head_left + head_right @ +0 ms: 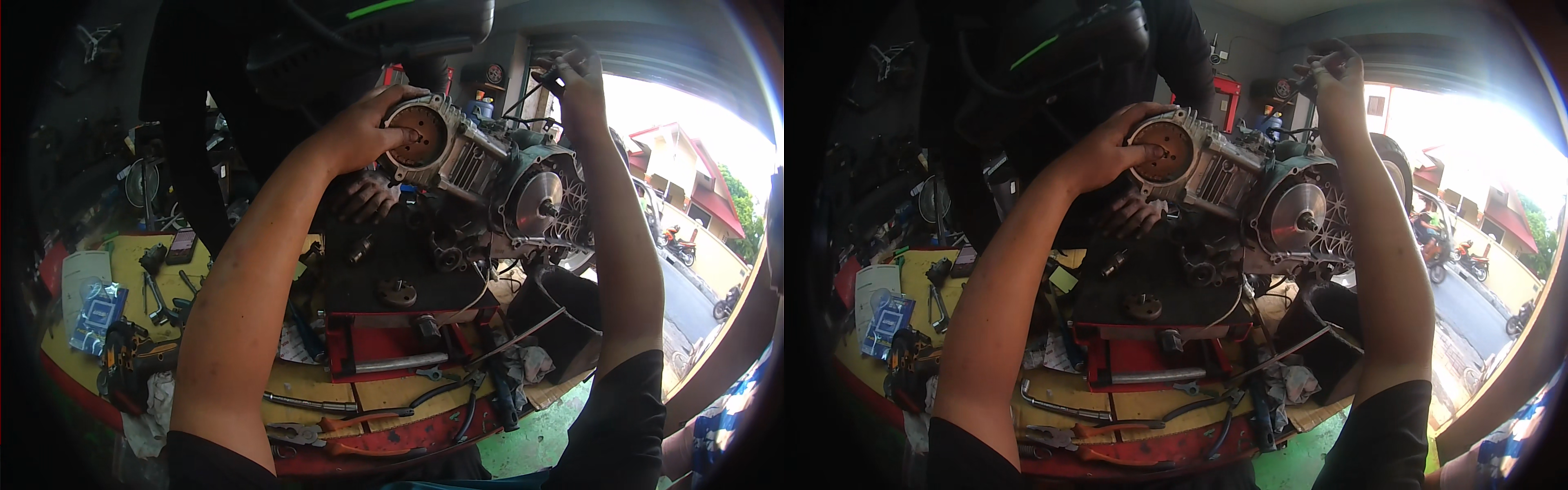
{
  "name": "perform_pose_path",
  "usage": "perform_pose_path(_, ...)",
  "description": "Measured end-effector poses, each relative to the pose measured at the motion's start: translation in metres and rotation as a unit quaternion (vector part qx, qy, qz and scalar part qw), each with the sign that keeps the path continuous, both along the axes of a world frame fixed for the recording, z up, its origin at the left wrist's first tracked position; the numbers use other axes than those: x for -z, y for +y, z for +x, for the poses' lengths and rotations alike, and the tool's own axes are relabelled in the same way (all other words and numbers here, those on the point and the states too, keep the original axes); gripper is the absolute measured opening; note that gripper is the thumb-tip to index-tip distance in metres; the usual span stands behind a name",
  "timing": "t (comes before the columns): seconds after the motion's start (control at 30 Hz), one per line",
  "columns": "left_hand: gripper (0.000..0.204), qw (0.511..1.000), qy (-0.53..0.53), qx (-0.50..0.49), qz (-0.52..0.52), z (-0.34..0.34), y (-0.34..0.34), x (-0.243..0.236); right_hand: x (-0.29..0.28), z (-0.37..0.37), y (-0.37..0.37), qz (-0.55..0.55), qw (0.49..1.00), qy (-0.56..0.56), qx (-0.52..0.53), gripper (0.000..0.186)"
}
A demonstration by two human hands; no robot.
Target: The person uses a screwdriver to manipulate components inside the cylinder head of a disassembled motorcycle engine. They repeatedly insert and turn the tool within the cylinder while holding the engine casing steady with their other hand. A second person briefly enters the frame to observe the work.
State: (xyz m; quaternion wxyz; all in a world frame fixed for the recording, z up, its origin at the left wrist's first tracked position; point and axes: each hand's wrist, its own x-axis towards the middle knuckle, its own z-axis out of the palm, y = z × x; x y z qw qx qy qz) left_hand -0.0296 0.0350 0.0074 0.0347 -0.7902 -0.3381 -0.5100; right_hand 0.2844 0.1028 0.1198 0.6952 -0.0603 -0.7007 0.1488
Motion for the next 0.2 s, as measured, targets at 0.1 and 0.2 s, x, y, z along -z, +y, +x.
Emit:
perform_pose_path(0.1,0.057,1.000,-0.002,0.018,-0.004,-0.0020,-0.0008,-0.0004,0.0001,-0.0021,0.0014,-0.028,1.000,-0.001,-0.007,0.048)
perform_pose_path(0.2,0.057,0.997,-0.032,-0.001,-0.071,-0.0048,-0.0022,0.0008,-0.0022,-0.0022,0.0032,-0.038,0.999,-0.015,-0.011,0.051)
